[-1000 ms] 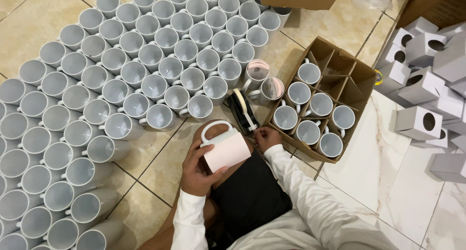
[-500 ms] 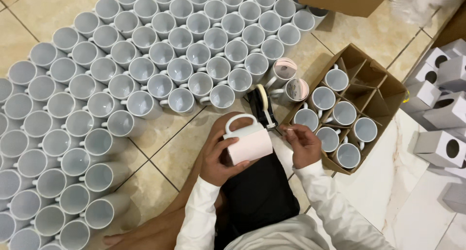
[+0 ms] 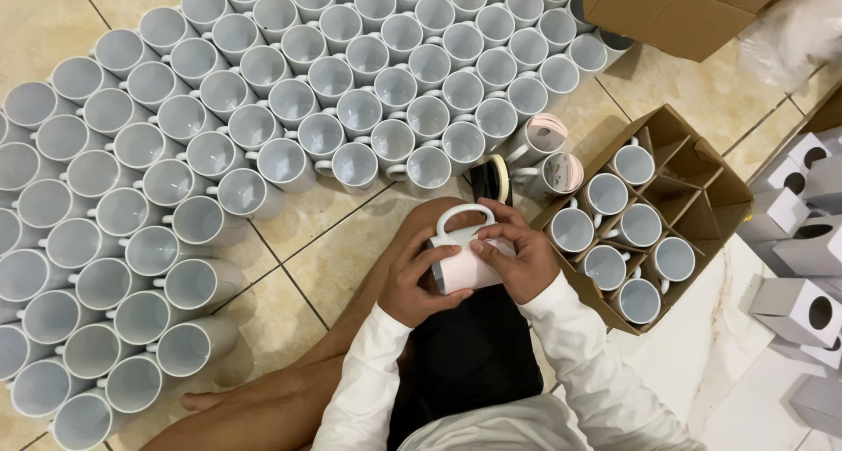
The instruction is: The person applies a small adhesive piece to the side of a white mug and then places the mug into a cardboard divider within a shipping box.
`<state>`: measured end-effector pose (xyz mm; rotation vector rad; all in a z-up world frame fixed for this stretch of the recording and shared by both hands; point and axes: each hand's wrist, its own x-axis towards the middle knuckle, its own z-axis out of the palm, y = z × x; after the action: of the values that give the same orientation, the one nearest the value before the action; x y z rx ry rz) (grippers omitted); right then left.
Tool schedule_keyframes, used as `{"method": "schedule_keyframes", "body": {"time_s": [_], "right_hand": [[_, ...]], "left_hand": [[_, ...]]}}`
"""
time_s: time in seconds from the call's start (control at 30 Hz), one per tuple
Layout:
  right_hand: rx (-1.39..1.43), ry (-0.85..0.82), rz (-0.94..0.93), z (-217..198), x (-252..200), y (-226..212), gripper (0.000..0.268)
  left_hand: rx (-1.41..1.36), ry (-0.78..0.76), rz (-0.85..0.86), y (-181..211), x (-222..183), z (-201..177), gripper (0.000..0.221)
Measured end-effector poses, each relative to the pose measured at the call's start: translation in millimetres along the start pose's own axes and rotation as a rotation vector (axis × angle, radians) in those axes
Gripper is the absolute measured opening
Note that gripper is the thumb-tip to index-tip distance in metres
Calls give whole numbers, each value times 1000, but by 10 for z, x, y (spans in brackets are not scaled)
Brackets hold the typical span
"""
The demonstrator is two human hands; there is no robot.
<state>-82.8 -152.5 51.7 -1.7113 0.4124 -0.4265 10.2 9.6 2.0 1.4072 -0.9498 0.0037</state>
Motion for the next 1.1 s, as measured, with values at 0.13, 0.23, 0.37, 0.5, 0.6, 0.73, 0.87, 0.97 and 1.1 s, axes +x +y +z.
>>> {"method": "schedule_keyframes", "body": {"time_s": [0.13,0.23,0.37,0.5,0.6,0.73,0.87,0.97,1.1], "right_hand": [[-67,-57,70,-39,29,-44,12],[-84,-61,119,-42,27,37,14],[-102,19,146,12,-25,206,13],[-80,108,194,154,-19,33,18],[-56,153,208,166,-13,94,22],[-31,210,182,45,-23,366,37],[11,127,169,52,-52,206,30],[4,36,159,-18,-103,102,39],[16,-37,145,-126,-74,102,50]], "left_hand": [[-51,-27,11,-11,9,-2,52],[-57,-33,12,-29,-12,1,51],[-37,-49,39,-51,-44,19,49],[-6,-41,88,-67,-66,55,46],[8,-49,102,-17,-37,54,44],[-1,-42,134,-16,-33,75,41],[-68,-51,68,-25,-8,27,47],[-111,-66,25,-39,-18,5,48],[-105,-51,5,-39,-3,11,51]]}}
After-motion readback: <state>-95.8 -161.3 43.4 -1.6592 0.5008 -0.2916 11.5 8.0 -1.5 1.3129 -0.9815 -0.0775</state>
